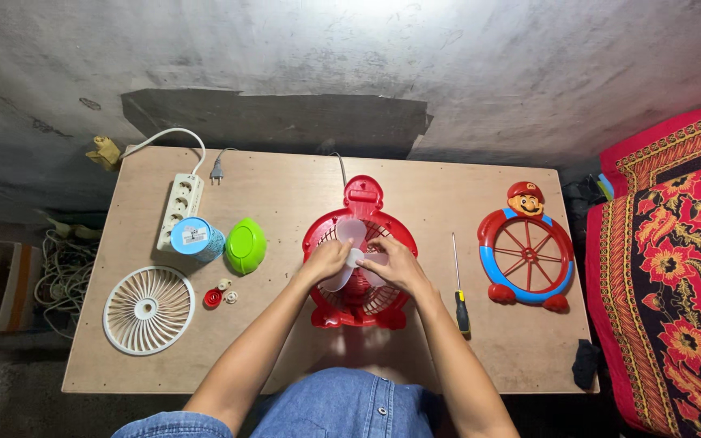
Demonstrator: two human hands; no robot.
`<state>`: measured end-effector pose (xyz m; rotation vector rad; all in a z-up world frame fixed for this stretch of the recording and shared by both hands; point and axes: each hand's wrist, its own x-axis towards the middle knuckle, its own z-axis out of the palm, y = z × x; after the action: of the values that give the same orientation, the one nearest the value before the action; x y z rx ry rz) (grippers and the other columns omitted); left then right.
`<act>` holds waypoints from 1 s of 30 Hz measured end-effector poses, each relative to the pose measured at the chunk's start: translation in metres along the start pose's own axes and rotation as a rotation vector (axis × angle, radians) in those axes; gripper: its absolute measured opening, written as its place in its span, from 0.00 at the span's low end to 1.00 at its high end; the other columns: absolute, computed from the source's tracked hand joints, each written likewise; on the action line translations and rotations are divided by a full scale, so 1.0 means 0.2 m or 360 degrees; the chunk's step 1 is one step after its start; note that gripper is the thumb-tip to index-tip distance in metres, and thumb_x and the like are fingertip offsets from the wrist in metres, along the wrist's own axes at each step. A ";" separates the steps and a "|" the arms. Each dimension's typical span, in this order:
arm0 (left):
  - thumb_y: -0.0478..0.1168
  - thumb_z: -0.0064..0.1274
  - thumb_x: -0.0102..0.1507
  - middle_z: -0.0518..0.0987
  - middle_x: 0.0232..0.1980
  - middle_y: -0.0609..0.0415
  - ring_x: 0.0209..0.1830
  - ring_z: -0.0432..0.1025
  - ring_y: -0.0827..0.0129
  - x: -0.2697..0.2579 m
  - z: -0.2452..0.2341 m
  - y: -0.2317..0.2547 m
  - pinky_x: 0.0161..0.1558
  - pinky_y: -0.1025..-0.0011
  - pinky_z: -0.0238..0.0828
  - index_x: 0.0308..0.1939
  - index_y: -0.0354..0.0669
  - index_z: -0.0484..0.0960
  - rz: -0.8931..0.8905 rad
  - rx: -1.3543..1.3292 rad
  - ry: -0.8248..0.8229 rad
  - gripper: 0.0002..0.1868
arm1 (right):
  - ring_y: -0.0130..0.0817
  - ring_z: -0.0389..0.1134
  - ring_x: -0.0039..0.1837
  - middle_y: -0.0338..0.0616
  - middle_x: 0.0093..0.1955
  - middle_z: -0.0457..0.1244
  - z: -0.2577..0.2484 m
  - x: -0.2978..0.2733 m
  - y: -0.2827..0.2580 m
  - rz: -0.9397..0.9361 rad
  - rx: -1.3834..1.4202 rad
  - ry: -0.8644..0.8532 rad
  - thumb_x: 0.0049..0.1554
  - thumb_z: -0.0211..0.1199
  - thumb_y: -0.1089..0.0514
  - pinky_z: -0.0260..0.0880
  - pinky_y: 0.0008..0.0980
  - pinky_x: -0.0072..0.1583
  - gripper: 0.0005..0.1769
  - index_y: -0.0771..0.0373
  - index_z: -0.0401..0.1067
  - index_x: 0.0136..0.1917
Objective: The person uses a screwdriver to remove the central cap and then detaches the front grille and fan blades from a red electric fan. The components are placed on the table, and the person continues to unscrew parts of the fan housing.
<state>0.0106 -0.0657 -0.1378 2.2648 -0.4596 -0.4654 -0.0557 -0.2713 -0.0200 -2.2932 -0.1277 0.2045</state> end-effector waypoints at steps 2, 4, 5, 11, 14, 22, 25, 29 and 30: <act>0.55 0.33 0.73 0.76 0.30 0.27 0.36 0.74 0.36 -0.03 -0.09 0.05 0.44 0.45 0.69 0.25 0.28 0.79 0.0023 -0.0008 0.0059 0.36 | 0.50 0.68 0.66 0.54 0.65 0.64 -0.05 -0.05 -0.09 -0.0308 -0.0121 0.0253 0.45 0.78 0.44 0.70 0.45 0.63 0.39 0.64 0.71 0.64; 0.54 0.33 0.74 0.76 0.29 0.27 0.34 0.73 0.35 -0.05 -0.17 0.12 0.42 0.45 0.67 0.24 0.28 0.77 0.0117 -0.0015 0.0171 0.35 | 0.53 0.64 0.68 0.56 0.70 0.60 -0.08 -0.10 -0.17 -0.0437 -0.0245 0.0362 0.40 0.81 0.48 0.69 0.48 0.64 0.47 0.64 0.66 0.68; 0.53 0.33 0.74 0.76 0.29 0.28 0.34 0.72 0.35 -0.05 -0.20 0.16 0.42 0.44 0.67 0.24 0.28 0.77 0.0200 -0.0015 0.0254 0.35 | 0.54 0.63 0.69 0.57 0.71 0.59 -0.09 -0.12 -0.20 -0.0410 -0.0306 0.0348 0.39 0.81 0.49 0.69 0.49 0.63 0.51 0.64 0.63 0.71; 0.53 0.34 0.73 0.76 0.29 0.30 0.33 0.73 0.37 -0.10 -0.29 0.44 0.41 0.45 0.66 0.24 0.30 0.76 0.0310 -0.0056 0.0191 0.34 | 0.52 0.65 0.69 0.53 0.71 0.60 -0.06 -0.24 -0.24 -0.0309 -0.0319 0.0521 0.44 0.73 0.60 0.71 0.45 0.65 0.46 0.61 0.61 0.75; 0.58 0.37 0.72 0.79 0.32 0.34 0.37 0.75 0.40 -0.11 -0.31 0.60 0.43 0.47 0.69 0.30 0.32 0.81 0.0225 0.0037 0.0065 0.33 | 0.53 0.66 0.67 0.54 0.67 0.61 -0.07 -0.31 -0.18 -0.0262 -0.0307 0.0671 0.43 0.74 0.59 0.71 0.46 0.64 0.46 0.62 0.62 0.73; 0.62 0.61 0.57 0.74 0.63 0.39 0.61 0.70 0.48 -0.18 -0.12 0.96 0.53 0.51 0.69 0.66 0.35 0.71 0.0695 0.0408 0.0263 0.43 | 0.51 0.69 0.62 0.55 0.68 0.61 -0.29 -0.54 0.12 0.0161 -0.0214 0.0935 0.45 0.73 0.57 0.72 0.45 0.60 0.43 0.65 0.62 0.71; 0.55 0.64 0.55 0.72 0.65 0.42 0.66 0.66 0.49 -0.12 0.08 1.09 0.56 0.51 0.67 0.66 0.38 0.71 0.0757 0.0492 0.0159 0.41 | 0.53 0.68 0.63 0.56 0.68 0.61 -0.43 -0.62 0.29 0.0228 -0.0221 0.0957 0.46 0.74 0.57 0.71 0.45 0.60 0.43 0.66 0.62 0.71; 0.50 0.65 0.54 0.72 0.65 0.43 0.67 0.66 0.51 0.01 0.42 1.24 0.58 0.52 0.66 0.67 0.41 0.71 0.0715 0.0400 0.0084 0.40 | 0.56 0.63 0.69 0.59 0.69 0.59 -0.62 -0.75 0.56 0.0097 -0.0337 0.1030 0.46 0.74 0.60 0.66 0.46 0.67 0.43 0.69 0.60 0.72; 0.49 0.66 0.54 0.72 0.65 0.43 0.67 0.66 0.51 0.06 0.50 1.28 0.58 0.51 0.66 0.67 0.40 0.71 0.0743 0.0364 0.0098 0.40 | 0.57 0.62 0.70 0.60 0.70 0.59 -0.67 -0.78 0.64 0.0069 -0.0353 0.1043 0.47 0.73 0.61 0.65 0.46 0.69 0.43 0.70 0.60 0.72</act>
<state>-0.0714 -0.2963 -0.0136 2.2771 -1.0211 -0.1069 -0.1794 -0.4795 -0.0104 -2.4614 0.2480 -0.5650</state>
